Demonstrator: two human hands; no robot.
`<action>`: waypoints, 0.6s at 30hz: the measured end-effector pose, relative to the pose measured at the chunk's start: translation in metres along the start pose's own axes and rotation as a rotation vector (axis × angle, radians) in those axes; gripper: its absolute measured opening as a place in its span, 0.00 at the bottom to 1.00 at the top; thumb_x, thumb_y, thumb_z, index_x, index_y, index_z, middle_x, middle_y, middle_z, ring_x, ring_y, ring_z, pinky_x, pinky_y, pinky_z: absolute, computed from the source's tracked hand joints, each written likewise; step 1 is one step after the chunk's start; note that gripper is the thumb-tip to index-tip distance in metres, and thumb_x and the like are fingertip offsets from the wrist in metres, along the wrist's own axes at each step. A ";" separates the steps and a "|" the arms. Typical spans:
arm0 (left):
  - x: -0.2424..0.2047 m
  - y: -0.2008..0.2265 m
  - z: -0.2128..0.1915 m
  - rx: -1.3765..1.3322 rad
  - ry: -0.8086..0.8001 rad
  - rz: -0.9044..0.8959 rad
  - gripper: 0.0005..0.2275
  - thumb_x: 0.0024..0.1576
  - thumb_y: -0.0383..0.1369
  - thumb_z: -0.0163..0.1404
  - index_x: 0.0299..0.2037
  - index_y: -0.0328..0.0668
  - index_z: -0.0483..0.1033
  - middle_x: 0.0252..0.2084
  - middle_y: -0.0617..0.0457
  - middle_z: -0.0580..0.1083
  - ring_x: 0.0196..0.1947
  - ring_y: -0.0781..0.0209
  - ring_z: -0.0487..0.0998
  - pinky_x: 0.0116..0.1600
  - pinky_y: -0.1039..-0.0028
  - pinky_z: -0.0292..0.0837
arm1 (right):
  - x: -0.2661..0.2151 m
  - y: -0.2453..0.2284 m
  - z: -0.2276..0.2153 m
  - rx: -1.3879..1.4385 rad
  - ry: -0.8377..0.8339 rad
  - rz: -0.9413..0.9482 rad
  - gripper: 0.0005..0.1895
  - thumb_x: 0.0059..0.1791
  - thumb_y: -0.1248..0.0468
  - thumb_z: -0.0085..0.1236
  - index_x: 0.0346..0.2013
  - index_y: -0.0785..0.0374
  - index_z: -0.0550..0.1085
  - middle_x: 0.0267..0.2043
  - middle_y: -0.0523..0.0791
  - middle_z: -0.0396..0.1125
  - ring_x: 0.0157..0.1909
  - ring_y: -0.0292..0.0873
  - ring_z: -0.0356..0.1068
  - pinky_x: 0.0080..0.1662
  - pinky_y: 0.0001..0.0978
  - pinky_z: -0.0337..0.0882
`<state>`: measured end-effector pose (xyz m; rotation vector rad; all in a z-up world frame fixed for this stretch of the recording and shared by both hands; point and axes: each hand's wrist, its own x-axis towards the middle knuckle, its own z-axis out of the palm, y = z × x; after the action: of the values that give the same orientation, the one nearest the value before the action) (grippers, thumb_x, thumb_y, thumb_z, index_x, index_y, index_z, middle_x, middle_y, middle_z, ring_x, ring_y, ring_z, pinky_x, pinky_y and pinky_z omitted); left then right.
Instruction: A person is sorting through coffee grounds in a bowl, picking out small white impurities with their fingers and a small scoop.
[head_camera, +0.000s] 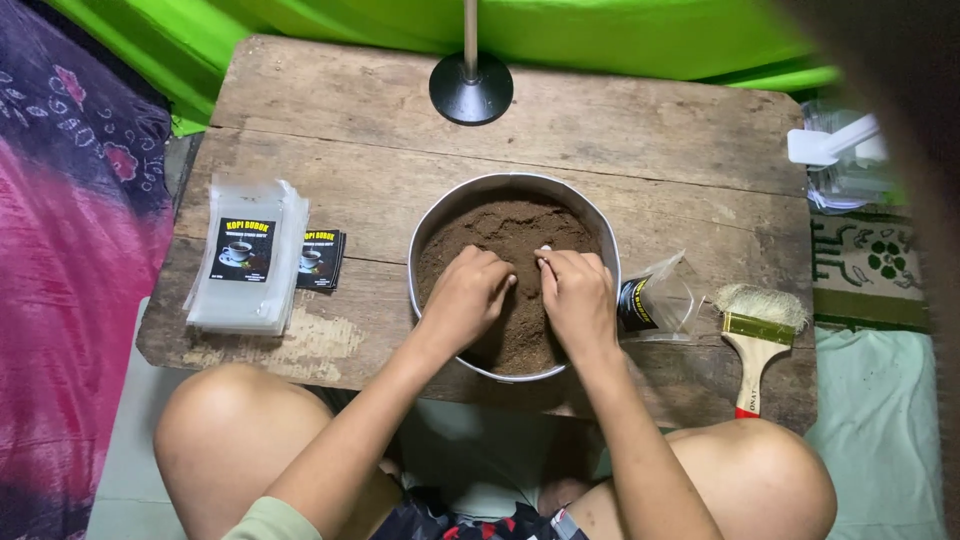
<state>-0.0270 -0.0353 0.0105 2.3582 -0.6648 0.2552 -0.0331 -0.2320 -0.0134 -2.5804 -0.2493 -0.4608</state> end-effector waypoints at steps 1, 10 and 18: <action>-0.001 -0.002 -0.004 0.000 -0.001 -0.002 0.04 0.57 0.31 0.55 0.39 0.45 0.83 0.31 0.49 0.77 0.38 0.50 0.77 0.45 0.64 0.74 | -0.002 -0.003 0.000 0.001 -0.002 0.000 0.10 0.52 0.63 0.58 0.45 0.49 0.83 0.41 0.38 0.75 0.45 0.44 0.73 0.47 0.37 0.73; -0.018 -0.004 -0.026 0.059 -0.010 0.082 0.03 0.57 0.31 0.55 0.38 0.46 0.80 0.30 0.52 0.73 0.37 0.51 0.75 0.43 0.65 0.73 | -0.007 -0.042 -0.052 0.116 -0.056 -0.049 0.07 0.51 0.62 0.59 0.42 0.48 0.82 0.37 0.36 0.76 0.43 0.43 0.74 0.46 0.34 0.72; -0.014 -0.013 -0.006 0.050 -0.030 0.110 0.04 0.58 0.30 0.52 0.30 0.46 0.76 0.27 0.55 0.68 0.35 0.55 0.72 0.41 0.71 0.72 | -0.017 -0.036 -0.046 0.022 -0.100 -0.101 0.07 0.51 0.62 0.60 0.41 0.49 0.82 0.34 0.38 0.74 0.40 0.42 0.73 0.43 0.34 0.72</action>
<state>-0.0323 -0.0168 0.0030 2.3801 -0.8124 0.2879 -0.0706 -0.2261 0.0344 -2.5808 -0.4185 -0.3626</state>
